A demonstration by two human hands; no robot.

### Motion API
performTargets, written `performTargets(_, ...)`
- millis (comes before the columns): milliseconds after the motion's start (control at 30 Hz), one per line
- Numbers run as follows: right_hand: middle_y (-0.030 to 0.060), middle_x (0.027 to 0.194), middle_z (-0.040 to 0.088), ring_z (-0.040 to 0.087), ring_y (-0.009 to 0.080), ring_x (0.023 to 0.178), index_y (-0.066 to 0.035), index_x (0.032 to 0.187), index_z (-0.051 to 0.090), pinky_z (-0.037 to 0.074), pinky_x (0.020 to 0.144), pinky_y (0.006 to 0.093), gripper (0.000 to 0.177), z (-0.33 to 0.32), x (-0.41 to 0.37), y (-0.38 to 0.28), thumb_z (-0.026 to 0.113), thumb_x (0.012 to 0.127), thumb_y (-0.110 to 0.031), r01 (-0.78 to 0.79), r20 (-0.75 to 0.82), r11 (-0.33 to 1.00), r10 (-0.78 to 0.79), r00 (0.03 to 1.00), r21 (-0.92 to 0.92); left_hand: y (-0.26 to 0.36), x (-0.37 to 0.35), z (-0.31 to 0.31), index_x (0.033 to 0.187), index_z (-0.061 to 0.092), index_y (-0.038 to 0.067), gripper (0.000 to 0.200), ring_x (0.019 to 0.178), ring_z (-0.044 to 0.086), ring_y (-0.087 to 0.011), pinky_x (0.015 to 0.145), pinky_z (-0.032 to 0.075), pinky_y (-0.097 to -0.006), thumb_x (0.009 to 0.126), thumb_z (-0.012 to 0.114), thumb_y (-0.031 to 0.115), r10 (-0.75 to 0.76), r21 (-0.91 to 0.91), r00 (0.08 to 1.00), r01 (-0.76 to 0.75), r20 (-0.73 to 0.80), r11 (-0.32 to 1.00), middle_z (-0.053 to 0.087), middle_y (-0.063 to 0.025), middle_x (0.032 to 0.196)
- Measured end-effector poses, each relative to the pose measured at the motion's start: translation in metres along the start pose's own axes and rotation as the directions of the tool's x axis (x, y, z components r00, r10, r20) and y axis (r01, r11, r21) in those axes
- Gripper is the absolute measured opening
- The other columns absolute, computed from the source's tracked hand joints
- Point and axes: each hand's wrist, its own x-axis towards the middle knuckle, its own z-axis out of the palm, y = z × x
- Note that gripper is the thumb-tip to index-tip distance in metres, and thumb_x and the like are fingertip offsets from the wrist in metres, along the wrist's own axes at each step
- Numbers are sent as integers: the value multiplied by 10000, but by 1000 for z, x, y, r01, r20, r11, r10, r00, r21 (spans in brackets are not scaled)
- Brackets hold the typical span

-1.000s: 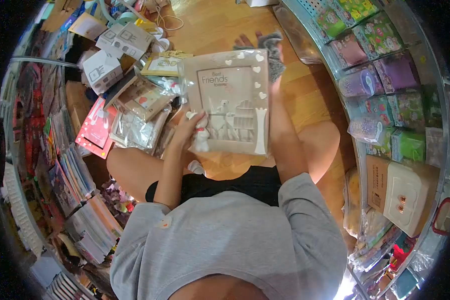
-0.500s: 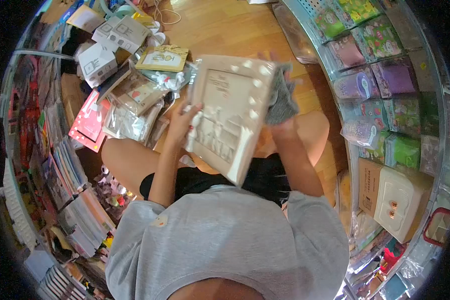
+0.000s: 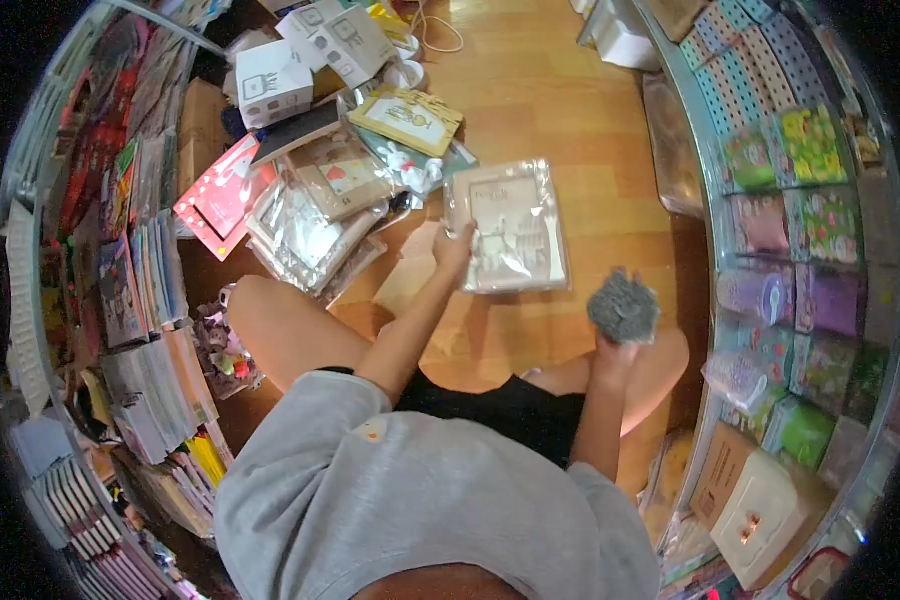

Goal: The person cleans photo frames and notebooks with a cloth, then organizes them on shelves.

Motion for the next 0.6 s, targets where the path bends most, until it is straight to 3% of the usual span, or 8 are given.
performTargets(133,119,1141,418,428,239,947,-80,1189,337,342,834,366,444,-13,2,0,311,839,-353,-12,-2,1000,12,1000,-19,-24,0,32,983,443,-16,555,831,519,-370,728,399,-404,621,604,372,-9,330,1000,15,-19,944,534,-234,900)
performTargets(267,127,1145,412,428,254,958,-91,1203,315,350,825,378,465,-27,8,14,306,835,-376,-22,-31,979,16,999,-204,-53,6,51,1013,431,-8,564,828,518,-373,727,402,-413,644,584,391,-52,328,997,33,51,944,531,-226,918)
performTargets(333,141,1146,412,431,275,971,-90,1201,318,357,827,386,488,-21,4,17,309,826,-403,-69,-60,980,58,996,-189,-69,16,41,1033,439,1,536,822,520,-374,726,403,-427,676,555,384,-9,518,862,-296,507,803,533,-220,917)
performTargets(433,154,1147,413,433,296,983,-88,1198,321,364,829,395,512,-19,-8,19,313,818,-431,-118,-99,981,104,990,-155,-33,58,19,1036,447,-11,495,869,517,-329,687,427,-405,679,548,316,6,567,740,-521,673,639,502,-216,1001)
performTargets(467,151,1139,422,439,292,977,-86,1188,332,371,822,387,492,-25,-4,20,324,820,-413,-144,-57,981,137,989,-129,12,61,-1,926,494,-10,343,849,518,-306,639,436,-390,687,540,231,64,649,843,-457,534,607,524,-197,925)
performTargets(500,148,1131,432,445,288,971,-85,1179,342,377,814,380,473,-30,1,21,334,821,-395,-166,-12,981,165,986,-104,28,77,-18,824,503,2,220,767,520,-291,592,429,-387,683,534,168,582,601,728,-660,362,451,524,-165,791)
performTargets(533,148,1131,432,445,288,971,-85,1179,342,377,814,380,473,-32,4,22,334,821,-395,-167,-2,980,168,986,-104,83,72,-50,785,489,17,157,688,512,-277,583,423,-367,670,519,120,795,699,560,-665,234,263,494,-135,713)
performTargets(600,139,1107,454,452,283,963,-83,1155,368,381,806,374,428,-40,7,29,341,827,-357,-190,-102,967,175,979,-168,136,107,-99,933,499,26,240,887,474,-271,773,353,-414,713,439,100,800,875,593,-434,96,217,502,-136,897)
